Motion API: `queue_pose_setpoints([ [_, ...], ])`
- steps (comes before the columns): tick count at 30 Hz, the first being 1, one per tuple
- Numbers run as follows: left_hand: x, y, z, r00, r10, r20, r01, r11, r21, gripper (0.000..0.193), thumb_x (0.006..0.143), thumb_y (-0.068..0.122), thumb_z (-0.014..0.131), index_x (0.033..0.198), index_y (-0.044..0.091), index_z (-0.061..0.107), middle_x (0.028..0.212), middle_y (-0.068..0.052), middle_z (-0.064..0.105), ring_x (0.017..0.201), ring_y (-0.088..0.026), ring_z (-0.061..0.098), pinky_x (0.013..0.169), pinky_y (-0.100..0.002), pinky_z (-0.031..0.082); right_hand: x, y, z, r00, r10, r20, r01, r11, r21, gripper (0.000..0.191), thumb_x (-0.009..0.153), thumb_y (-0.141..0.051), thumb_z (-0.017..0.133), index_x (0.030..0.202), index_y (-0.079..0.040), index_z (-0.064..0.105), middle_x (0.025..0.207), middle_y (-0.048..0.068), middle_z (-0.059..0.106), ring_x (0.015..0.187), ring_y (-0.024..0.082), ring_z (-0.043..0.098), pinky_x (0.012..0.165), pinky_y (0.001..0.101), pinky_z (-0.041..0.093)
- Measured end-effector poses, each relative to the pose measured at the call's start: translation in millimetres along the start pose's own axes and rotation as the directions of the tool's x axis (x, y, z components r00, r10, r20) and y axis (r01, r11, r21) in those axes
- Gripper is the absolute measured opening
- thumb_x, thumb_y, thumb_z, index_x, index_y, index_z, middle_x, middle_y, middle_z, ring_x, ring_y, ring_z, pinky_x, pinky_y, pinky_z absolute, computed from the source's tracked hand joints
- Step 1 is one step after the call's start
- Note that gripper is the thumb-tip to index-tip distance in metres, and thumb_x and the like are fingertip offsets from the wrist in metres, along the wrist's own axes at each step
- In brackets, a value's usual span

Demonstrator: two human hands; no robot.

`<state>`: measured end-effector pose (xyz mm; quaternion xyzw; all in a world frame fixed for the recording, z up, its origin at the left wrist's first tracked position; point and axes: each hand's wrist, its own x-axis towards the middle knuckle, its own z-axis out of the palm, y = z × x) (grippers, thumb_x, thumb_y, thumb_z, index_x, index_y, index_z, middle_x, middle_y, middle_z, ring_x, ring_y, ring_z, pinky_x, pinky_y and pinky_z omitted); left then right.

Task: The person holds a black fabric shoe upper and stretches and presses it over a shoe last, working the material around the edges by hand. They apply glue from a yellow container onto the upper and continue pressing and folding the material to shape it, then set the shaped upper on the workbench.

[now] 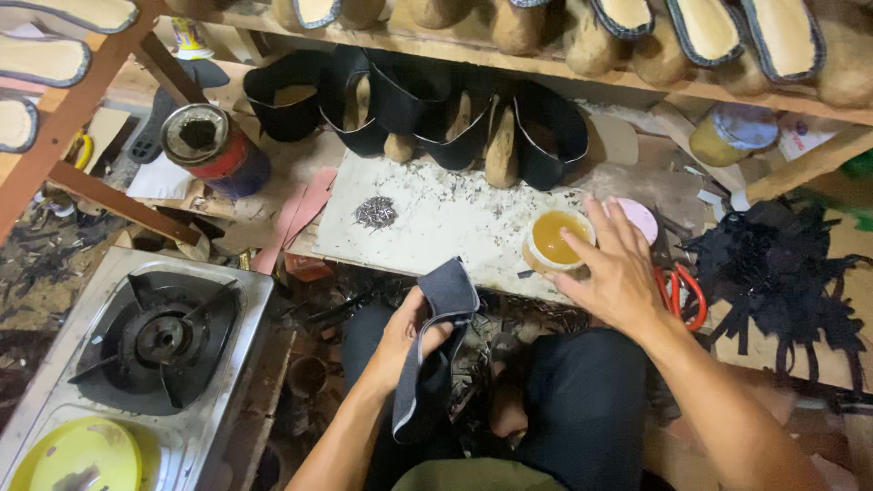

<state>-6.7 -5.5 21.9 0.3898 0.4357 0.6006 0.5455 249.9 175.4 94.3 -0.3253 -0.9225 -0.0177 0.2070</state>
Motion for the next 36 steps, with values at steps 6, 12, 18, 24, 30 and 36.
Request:
queue_pose_setpoints([
  [6,-3.3,-4.1,4.5,0.991,-0.122,-0.062,0.121,0.992,-0.025,0.042,0.097,0.007,0.063,0.136,-0.004,0.058,0.110,-0.010,0.060,0.100,-0.021,0.054,0.089,-0.036,0.047,-13.3,-12.0,-9.4,0.996,0.092,0.022,-0.094,0.987,0.134,0.028,0.078,-0.027,0.081,0.098,-0.008,0.074,0.136,0.017,0.059,0.132,0.039,0.052,0.108,0.0485,0.044],
  [12,8.4,-2.0,28.9,0.996,0.092,0.019,-0.089,0.991,-0.098,0.059,0.090,0.004,0.062,0.148,0.004,0.048,0.130,-0.002,0.062,0.119,-0.011,0.055,0.106,-0.027,0.043,-27.0,-75.1,-11.9,0.917,0.042,0.396,-0.263,0.812,0.522,0.048,0.077,-0.018,0.072,0.125,-0.011,0.069,0.101,0.010,0.064,0.076,0.027,0.069,0.066,0.0399,0.059],
  [18,6.0,-14.3,29.9,0.997,0.052,0.063,-0.046,0.994,-0.094,0.057,0.091,0.004,0.063,0.147,0.003,0.049,0.128,-0.003,0.063,0.117,-0.012,0.057,0.104,-0.030,0.046,-33.8,-85.9,7.4,0.926,-0.172,0.337,0.077,0.958,0.275,0.046,0.072,-0.008,0.069,0.117,-0.012,0.072,0.084,0.012,0.066,0.065,0.035,0.066,0.053,0.0474,0.051],
  [24,9.2,-23.6,26.2,0.976,0.209,0.063,-0.213,0.975,0.062,0.064,0.084,-0.004,0.070,0.144,0.002,0.049,0.147,-0.010,0.051,0.141,-0.022,0.044,0.121,-0.033,0.030,-43.2,-80.6,29.3,0.903,-0.296,0.313,0.149,0.897,0.417,0.030,0.078,-0.010,0.072,0.108,-0.009,0.068,0.077,0.012,0.066,0.071,0.037,0.068,0.061,0.0488,0.054],
  [30,8.1,-20.0,22.5,0.982,0.182,0.055,-0.190,0.961,0.203,0.063,0.083,-0.010,0.063,0.144,0.000,0.051,0.153,-0.013,0.045,0.148,-0.025,0.040,0.122,-0.034,0.028,-32.9,-77.1,7.8,0.898,-0.309,0.312,0.017,0.735,0.678,0.040,0.069,-0.013,0.077,0.105,-0.001,0.064,0.092,0.022,0.070,0.081,0.044,0.069,0.064,0.0465,0.056],
  [36,15.5,-18.8,12.5,0.993,0.094,0.071,-0.092,0.995,-0.028,0.061,0.084,-0.009,0.055,0.144,0.001,0.054,0.155,-0.013,0.043,0.140,-0.027,0.045,0.110,-0.036,0.041,-26.1,-85.8,-7.3,0.875,-0.203,0.440,-0.040,0.875,0.483,0.026,0.074,-0.014,0.074,0.099,-0.008,0.068,0.082,0.016,0.071,0.074,0.038,0.069,0.060,0.0455,0.054],
])
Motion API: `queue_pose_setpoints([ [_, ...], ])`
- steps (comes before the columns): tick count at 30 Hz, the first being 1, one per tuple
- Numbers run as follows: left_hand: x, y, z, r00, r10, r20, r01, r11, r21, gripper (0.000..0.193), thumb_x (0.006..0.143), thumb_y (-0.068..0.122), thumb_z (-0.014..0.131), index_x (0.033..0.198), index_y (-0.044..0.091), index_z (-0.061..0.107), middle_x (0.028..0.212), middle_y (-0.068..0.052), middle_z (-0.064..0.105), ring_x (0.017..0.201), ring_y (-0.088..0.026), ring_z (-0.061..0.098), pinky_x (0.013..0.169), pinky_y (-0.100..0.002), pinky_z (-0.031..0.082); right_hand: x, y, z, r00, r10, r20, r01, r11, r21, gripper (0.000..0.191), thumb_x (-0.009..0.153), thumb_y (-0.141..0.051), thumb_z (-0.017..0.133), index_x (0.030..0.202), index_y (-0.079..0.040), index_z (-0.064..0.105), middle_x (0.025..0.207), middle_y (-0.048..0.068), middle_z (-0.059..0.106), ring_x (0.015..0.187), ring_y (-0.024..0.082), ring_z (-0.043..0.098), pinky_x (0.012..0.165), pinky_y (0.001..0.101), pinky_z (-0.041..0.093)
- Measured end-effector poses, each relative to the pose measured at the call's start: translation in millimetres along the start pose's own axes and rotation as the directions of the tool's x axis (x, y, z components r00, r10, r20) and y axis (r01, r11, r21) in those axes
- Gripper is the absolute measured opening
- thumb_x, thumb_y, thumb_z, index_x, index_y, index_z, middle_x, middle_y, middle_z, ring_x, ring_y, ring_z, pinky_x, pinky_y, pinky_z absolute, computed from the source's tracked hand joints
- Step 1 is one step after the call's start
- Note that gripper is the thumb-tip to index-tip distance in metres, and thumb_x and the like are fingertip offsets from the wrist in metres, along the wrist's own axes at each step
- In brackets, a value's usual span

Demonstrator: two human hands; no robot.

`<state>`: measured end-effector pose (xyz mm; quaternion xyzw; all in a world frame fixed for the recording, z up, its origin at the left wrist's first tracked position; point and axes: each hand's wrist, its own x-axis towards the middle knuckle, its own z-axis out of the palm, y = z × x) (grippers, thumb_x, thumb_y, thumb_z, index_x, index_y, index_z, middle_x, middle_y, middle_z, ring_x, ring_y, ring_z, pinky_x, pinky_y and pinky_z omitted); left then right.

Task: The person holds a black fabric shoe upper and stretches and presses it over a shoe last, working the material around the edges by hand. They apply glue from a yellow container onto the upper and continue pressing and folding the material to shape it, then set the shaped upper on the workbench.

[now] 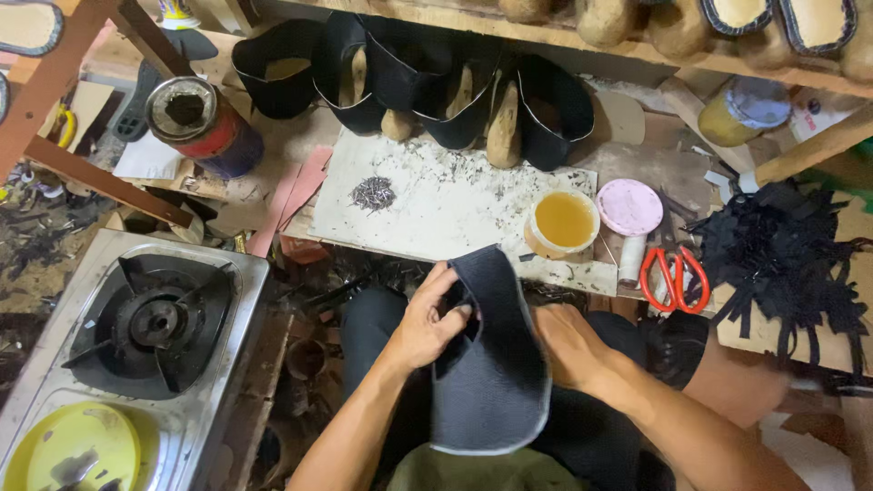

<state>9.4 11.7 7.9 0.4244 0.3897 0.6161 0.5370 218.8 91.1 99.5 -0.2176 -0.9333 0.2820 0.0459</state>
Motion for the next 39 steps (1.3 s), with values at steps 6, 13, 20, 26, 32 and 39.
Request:
queue_pose_setpoints([
  [6,-4.0,1.9,3.4,0.960,0.270,0.076,-0.280,0.940,0.198,0.063,0.085,-0.015,0.055,0.147,0.000,0.053,0.161,-0.013,0.044,0.154,-0.027,0.041,0.128,-0.034,0.028,0.6,-5.5,9.8,0.997,0.000,-0.077,-0.018,0.975,-0.222,0.039,0.076,-0.012,0.071,0.115,-0.010,0.073,0.083,0.016,0.071,0.056,0.037,0.066,0.049,0.0447,0.052],
  [13,-5.8,1.8,12.0,0.991,0.126,0.051,-0.131,0.983,0.125,0.068,0.081,-0.014,0.056,0.147,-0.001,0.048,0.157,-0.015,0.040,0.152,-0.027,0.035,0.125,-0.034,0.025,1.9,9.6,23.8,0.998,-0.059,0.030,0.056,0.994,0.095,0.031,0.073,-0.020,0.079,0.099,-0.007,0.068,0.093,0.017,0.073,0.081,0.038,0.070,0.069,0.0450,0.056],
  [20,-10.2,0.1,9.4,0.993,0.110,0.042,-0.115,0.984,0.135,0.068,0.081,-0.014,0.050,0.147,0.000,0.051,0.150,-0.016,0.047,0.148,-0.027,0.042,0.123,-0.033,0.029,-2.6,9.0,12.4,0.956,-0.277,-0.092,0.292,0.900,0.323,0.054,0.071,-0.011,0.074,0.120,0.005,0.058,0.109,0.027,0.066,0.095,0.043,0.066,0.079,0.0486,0.055],
  [26,-7.1,7.4,5.5,0.988,0.145,0.048,-0.150,0.978,0.144,0.069,0.079,-0.016,0.051,0.146,0.000,0.049,0.158,-0.013,0.041,0.154,-0.025,0.033,0.124,-0.033,0.021,-13.4,13.7,15.2,0.992,0.128,0.016,-0.124,0.980,-0.157,0.029,0.071,-0.013,0.077,0.096,-0.005,0.065,0.086,0.018,0.072,0.079,0.039,0.071,0.066,0.0462,0.057],
  [32,-7.1,4.7,8.6,0.993,0.117,-0.024,-0.114,0.989,0.096,0.069,0.080,-0.015,0.051,0.147,0.000,0.051,0.155,-0.013,0.045,0.152,-0.026,0.037,0.125,-0.034,0.023,-20.2,14.8,38.5,0.890,-0.255,-0.377,0.223,0.966,-0.127,0.030,0.074,-0.009,0.076,0.097,0.006,0.064,0.073,0.020,0.065,0.059,0.039,0.062,0.050,0.0487,0.046],
  [39,-12.5,-7.0,-9.6,0.987,0.112,-0.116,-0.122,0.989,-0.080,0.059,0.094,-0.003,0.057,0.152,0.004,0.045,0.153,-0.006,0.048,0.143,-0.021,0.045,0.121,-0.036,0.032,-31.4,11.6,8.2,0.987,0.130,-0.093,-0.106,0.968,0.230,0.025,0.078,0.004,0.063,0.102,-0.005,0.067,0.075,0.008,0.063,0.061,0.018,0.061,0.058,0.0330,0.051],
])
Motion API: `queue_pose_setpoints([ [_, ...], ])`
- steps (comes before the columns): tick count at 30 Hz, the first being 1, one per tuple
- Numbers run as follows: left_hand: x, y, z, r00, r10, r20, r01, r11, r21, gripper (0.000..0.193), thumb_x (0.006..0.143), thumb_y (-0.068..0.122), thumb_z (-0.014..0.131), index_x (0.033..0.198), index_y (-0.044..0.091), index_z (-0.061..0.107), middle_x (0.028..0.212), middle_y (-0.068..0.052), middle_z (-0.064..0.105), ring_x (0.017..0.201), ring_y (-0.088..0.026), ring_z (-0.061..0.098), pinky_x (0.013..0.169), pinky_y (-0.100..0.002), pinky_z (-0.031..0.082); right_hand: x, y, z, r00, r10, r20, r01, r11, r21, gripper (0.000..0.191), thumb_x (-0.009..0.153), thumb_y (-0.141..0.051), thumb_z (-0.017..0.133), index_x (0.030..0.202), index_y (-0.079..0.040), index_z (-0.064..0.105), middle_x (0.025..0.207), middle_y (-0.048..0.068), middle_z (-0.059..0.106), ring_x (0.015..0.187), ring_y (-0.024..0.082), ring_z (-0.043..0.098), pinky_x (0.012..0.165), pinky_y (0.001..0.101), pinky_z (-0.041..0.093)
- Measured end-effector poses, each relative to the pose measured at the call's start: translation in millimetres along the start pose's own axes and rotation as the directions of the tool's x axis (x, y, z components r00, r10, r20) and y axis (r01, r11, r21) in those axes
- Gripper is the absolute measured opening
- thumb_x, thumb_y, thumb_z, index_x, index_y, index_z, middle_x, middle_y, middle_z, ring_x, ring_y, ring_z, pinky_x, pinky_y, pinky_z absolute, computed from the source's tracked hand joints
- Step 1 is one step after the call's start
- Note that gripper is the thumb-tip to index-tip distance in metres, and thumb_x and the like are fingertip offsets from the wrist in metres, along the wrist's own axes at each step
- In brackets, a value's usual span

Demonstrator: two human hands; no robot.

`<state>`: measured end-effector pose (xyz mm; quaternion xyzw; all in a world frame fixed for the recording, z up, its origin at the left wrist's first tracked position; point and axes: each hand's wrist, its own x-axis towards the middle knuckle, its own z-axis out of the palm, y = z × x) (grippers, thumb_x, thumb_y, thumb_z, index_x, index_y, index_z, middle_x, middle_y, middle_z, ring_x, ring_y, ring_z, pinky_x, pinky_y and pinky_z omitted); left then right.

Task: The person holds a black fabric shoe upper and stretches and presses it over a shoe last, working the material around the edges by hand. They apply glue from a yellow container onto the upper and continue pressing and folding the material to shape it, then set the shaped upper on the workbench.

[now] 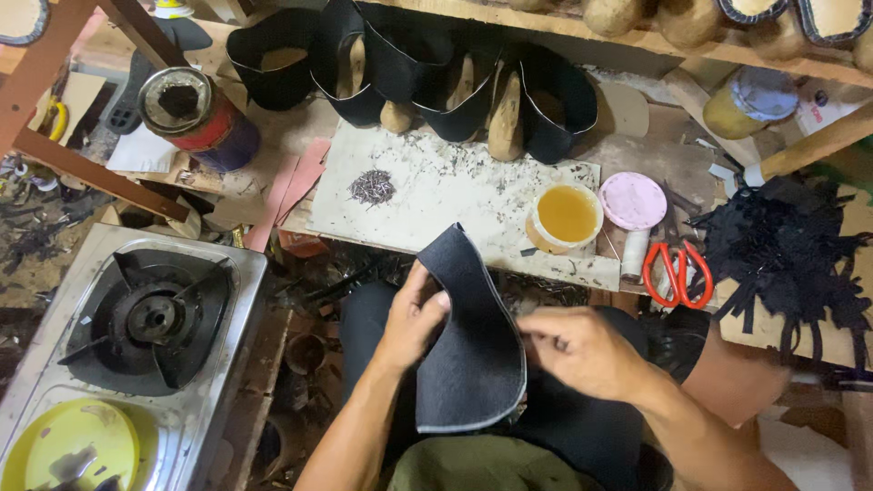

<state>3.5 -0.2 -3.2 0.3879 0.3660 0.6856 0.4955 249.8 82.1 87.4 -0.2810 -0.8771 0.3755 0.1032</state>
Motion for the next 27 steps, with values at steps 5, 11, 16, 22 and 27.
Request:
queue_pose_setpoints([
  [5,7.4,-28.6,0.0,0.977,0.044,-0.208,-0.060,0.996,-0.072,0.055,0.092,0.001,0.068,0.144,0.002,0.050,0.134,-0.005,0.061,0.122,-0.017,0.059,0.104,-0.032,0.046,9.9,-17.3,8.7,0.920,0.363,-0.152,-0.310,0.906,0.287,0.051,0.087,-0.010,0.074,0.137,-0.008,0.066,0.081,0.002,0.069,0.063,0.007,0.055,0.058,0.0251,0.051],
  [11,-15.5,-45.5,20.1,0.871,-0.295,-0.393,0.343,0.938,0.056,0.035,0.105,0.017,0.071,0.120,-0.011,0.055,0.092,-0.017,0.056,0.076,-0.025,0.048,0.067,-0.041,0.039,22.8,-41.9,25.0,0.939,0.287,-0.191,-0.219,0.925,0.311,0.080,0.079,-0.013,0.083,0.147,-0.001,0.044,0.098,0.006,0.068,0.074,0.008,0.062,0.062,0.0246,0.055],
  [16,-23.9,-1.3,44.5,0.842,-0.393,-0.370,0.428,0.903,0.016,0.035,0.101,0.022,0.065,0.118,-0.009,0.066,0.090,-0.005,0.070,0.081,-0.012,0.062,0.077,-0.028,0.051,31.9,-43.4,29.4,0.870,0.460,-0.178,-0.384,0.858,0.342,0.078,0.079,-0.012,0.081,0.150,-0.008,0.050,0.080,0.008,0.064,0.065,0.010,0.055,0.059,0.0269,0.051],
  [22,-20.6,45.6,66.0,0.866,-0.233,-0.442,0.293,0.953,0.073,0.043,0.094,0.013,0.065,0.134,0.000,0.057,0.087,-0.009,0.060,0.076,-0.014,0.054,0.068,-0.030,0.046,34.0,-35.5,25.5,0.890,0.420,-0.180,-0.345,0.876,0.337,0.076,0.074,-0.010,0.082,0.144,-0.007,0.051,0.079,-0.003,0.069,0.066,0.005,0.060,0.060,0.0236,0.054],
  [27,-25.4,35.6,66.4,0.900,-0.219,-0.377,0.266,0.961,0.076,0.034,0.095,0.011,0.066,0.127,0.000,0.059,0.092,-0.009,0.062,0.077,-0.013,0.057,0.069,-0.028,0.048,36.3,-37.3,24.7,0.882,0.409,-0.233,-0.364,0.907,0.213,0.067,0.075,-0.011,0.084,0.138,-0.010,0.061,0.068,0.004,0.060,0.061,0.009,0.051,0.057,0.0270,0.050],
])
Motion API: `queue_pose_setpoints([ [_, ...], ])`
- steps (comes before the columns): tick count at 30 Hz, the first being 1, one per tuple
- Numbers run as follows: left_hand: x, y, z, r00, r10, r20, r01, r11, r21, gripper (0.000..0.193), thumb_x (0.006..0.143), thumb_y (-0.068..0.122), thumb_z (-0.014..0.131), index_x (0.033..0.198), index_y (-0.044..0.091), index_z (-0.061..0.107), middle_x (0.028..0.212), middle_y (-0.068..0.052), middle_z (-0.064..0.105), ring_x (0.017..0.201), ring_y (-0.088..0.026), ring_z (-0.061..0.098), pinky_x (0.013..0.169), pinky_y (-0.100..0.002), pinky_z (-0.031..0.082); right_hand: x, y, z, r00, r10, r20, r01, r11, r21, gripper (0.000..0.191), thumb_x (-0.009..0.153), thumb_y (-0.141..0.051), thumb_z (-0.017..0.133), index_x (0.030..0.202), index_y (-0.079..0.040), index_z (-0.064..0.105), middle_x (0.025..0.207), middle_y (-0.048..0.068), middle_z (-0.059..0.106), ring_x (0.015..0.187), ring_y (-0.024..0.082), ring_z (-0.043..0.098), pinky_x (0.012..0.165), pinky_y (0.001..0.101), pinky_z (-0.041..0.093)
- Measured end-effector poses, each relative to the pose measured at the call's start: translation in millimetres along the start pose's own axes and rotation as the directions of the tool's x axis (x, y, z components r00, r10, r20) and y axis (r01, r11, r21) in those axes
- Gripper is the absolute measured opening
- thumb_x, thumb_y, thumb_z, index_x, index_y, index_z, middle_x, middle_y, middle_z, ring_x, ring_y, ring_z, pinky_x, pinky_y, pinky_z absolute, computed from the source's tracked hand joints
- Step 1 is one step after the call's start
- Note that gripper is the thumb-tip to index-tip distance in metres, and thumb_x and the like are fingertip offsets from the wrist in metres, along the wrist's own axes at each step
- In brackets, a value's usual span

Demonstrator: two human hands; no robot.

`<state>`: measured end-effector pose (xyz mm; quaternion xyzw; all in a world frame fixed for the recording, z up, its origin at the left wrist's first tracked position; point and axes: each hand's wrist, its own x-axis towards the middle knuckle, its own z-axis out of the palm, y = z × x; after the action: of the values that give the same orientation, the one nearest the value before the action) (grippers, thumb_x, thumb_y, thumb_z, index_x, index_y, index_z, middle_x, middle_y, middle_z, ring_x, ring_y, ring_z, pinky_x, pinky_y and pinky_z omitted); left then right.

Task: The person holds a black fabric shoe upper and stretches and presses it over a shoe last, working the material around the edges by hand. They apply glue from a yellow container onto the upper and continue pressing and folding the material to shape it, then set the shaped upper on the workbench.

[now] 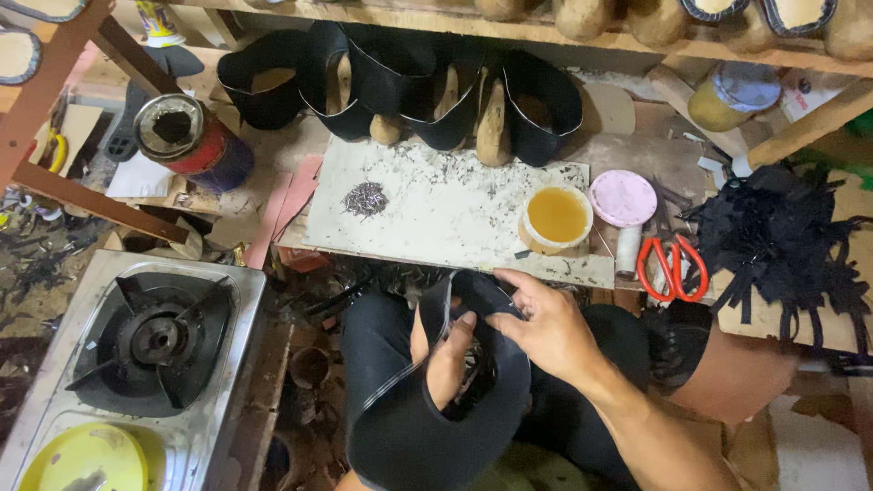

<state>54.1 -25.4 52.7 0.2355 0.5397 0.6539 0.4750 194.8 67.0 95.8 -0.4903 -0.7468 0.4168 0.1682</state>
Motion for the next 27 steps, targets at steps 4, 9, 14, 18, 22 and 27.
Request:
queue_pose_setpoints([
  [4,2.0,-29.5,-6.8,0.994,0.085,0.061,-0.091,0.990,0.107,0.028,0.096,0.009,0.068,0.121,0.000,0.060,0.096,-0.009,0.063,0.078,-0.012,0.059,0.070,-0.027,0.050,0.6,-1.8,-0.6,1.000,0.001,-0.002,-0.001,1.000,-0.024,0.070,0.073,-0.010,0.084,0.139,-0.011,0.060,0.067,0.005,0.059,0.060,0.010,0.050,0.056,0.0279,0.049],
  [9,28.6,-66.8,-12.5,0.977,-0.089,0.193,0.134,0.963,-0.234,0.017,0.096,0.005,0.070,0.110,-0.001,0.062,0.095,-0.006,0.070,0.081,-0.011,0.062,0.073,-0.027,0.052,2.6,-1.0,-4.7,0.996,0.019,0.092,-0.023,0.999,0.040,0.076,0.078,-0.016,0.079,0.147,-0.012,0.049,0.071,0.003,0.069,0.063,0.008,0.059,0.061,0.0276,0.053],
  [14,38.2,-67.2,-30.9,0.966,-0.152,0.207,0.205,0.941,-0.270,0.011,0.095,0.006,0.066,0.105,0.003,0.069,0.090,-0.003,0.071,0.076,-0.012,0.065,0.070,-0.028,0.054,23.8,9.6,-32.6,0.990,-0.082,-0.116,0.060,0.981,-0.185,0.057,0.080,-0.030,0.081,0.131,-0.009,0.067,0.097,0.006,0.078,0.081,0.015,0.075,0.077,0.0296,0.059],
  [18,35.3,-59.3,-36.8,0.954,-0.120,0.276,0.216,0.912,-0.348,0.020,0.090,0.000,0.067,0.110,0.001,0.070,0.097,-0.004,0.074,0.081,-0.011,0.067,0.073,-0.027,0.055,53.4,26.3,-58.6,0.863,-0.461,-0.207,0.248,0.742,-0.623,0.052,0.078,-0.037,0.085,0.116,-0.003,0.074,0.133,0.018,0.063,0.123,0.037,0.058,0.103,0.0449,0.046],
  [22,37.7,-68.4,-41.3,0.963,-0.097,0.250,0.197,0.888,-0.416,0.018,0.095,-0.001,0.067,0.112,-0.002,0.070,0.100,-0.006,0.073,0.082,-0.013,0.068,0.076,-0.029,0.057,65.8,45.2,-68.7,0.835,-0.535,-0.128,0.306,0.644,-0.701,0.057,0.069,-0.041,0.089,0.110,-0.004,0.078,0.153,0.025,0.043,0.138,0.049,0.038,0.110,0.0551,0.033],
  [27,50.1,-79.5,-60.5,0.975,0.054,0.217,-0.001,0.972,-0.236,0.021,0.100,0.006,0.059,0.115,-0.001,0.072,0.108,-0.004,0.075,0.094,-0.011,0.070,0.087,-0.027,0.057,62.5,64.7,-77.3,0.806,-0.566,-0.170,0.364,0.701,-0.613,0.039,0.077,-0.035,0.084,0.102,-0.005,0.078,0.151,0.020,0.050,0.144,0.043,0.043,0.119,0.0488,0.035],
])
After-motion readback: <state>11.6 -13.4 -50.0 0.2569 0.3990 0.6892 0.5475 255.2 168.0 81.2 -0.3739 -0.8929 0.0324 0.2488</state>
